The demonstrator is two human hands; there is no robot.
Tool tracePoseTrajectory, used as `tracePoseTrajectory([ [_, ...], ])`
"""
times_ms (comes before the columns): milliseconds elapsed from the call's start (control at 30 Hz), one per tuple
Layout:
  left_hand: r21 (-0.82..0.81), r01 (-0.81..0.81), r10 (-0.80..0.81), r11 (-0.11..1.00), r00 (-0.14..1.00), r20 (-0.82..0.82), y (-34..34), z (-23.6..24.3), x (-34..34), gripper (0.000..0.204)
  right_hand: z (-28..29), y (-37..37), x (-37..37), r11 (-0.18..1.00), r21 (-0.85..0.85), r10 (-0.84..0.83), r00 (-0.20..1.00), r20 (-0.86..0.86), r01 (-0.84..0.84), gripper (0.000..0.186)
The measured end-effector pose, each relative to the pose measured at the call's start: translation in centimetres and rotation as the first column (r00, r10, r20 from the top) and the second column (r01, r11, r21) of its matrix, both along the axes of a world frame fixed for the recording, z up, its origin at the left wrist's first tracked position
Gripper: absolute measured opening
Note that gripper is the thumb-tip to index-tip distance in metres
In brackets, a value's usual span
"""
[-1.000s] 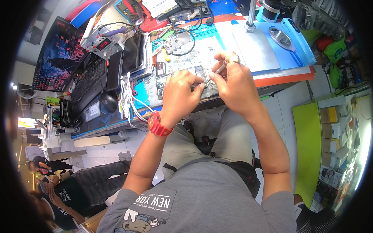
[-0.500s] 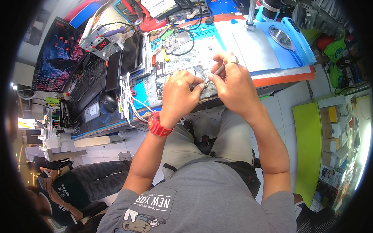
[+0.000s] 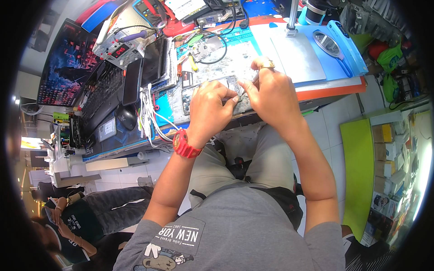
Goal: The person uses a screwdriver to remove screws from the internal frame of a mobile phone, uses a prying tool to detach a component, and continues removing screws from the device.
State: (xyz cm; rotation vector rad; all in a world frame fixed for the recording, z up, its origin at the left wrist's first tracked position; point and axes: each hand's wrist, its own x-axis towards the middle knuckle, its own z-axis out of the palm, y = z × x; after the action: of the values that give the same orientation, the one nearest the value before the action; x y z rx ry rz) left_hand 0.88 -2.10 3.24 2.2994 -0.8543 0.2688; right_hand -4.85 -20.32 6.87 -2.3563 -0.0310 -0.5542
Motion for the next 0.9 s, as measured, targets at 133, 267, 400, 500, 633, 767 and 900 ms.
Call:
tracePoseTrajectory([
  [133, -0.008, -0.001, 0.001, 1.000, 1.000, -0.008, 0.01, -0.17, 0.03, 0.008, -0.36, 0.41, -0.12, 0.995, 0.075, 0.059, 0.996, 0.067, -0.064, 0.035],
  [267, -0.025, 0.000, 0.000, 1.000, 1.000, -0.009, -0.05, -0.31, 0.06, 0.004, -1.01, 0.21, -0.06, 0.993, 0.105, 0.051, 0.996, 0.072, -0.059, 0.037],
  [400, -0.019, -0.005, 0.005, 1.000, 1.000, 0.009, -0.01, -0.44, 0.01, 0.004, -0.13, 0.45, -0.28, 0.989, 0.144, 0.016, 1.000, 0.018, -0.019, 0.034],
  [500, 0.006, 0.006, -0.006, 1.000, 1.000, -0.002, 0.08, -0.27, 0.04, 0.008, -0.22, 0.38, 0.05, 0.967, 0.254, 0.004, 1.000, 0.017, -0.008, 0.032],
  [633, 0.000, -0.001, 0.001, 1.000, 1.000, 0.009, -0.02, -0.34, -0.03, 0.007, -0.47, 0.39, -0.12, 0.974, 0.227, -0.008, 0.999, 0.044, -0.003, 0.033],
  [767, -0.021, -0.003, 0.003, 1.000, 1.000, -0.007, -0.03, -0.42, -0.06, 0.004, -0.96, 0.34, -0.20, 0.938, 0.335, 0.061, 0.992, 0.107, -0.094, 0.035],
  [900, -0.023, 0.005, -0.006, 1.000, 1.000, -0.020, 0.11, -0.41, 0.01, 0.006, -0.09, 0.16, -0.33, 0.969, 0.247, 0.004, 0.999, -0.044, 0.007, 0.035],
])
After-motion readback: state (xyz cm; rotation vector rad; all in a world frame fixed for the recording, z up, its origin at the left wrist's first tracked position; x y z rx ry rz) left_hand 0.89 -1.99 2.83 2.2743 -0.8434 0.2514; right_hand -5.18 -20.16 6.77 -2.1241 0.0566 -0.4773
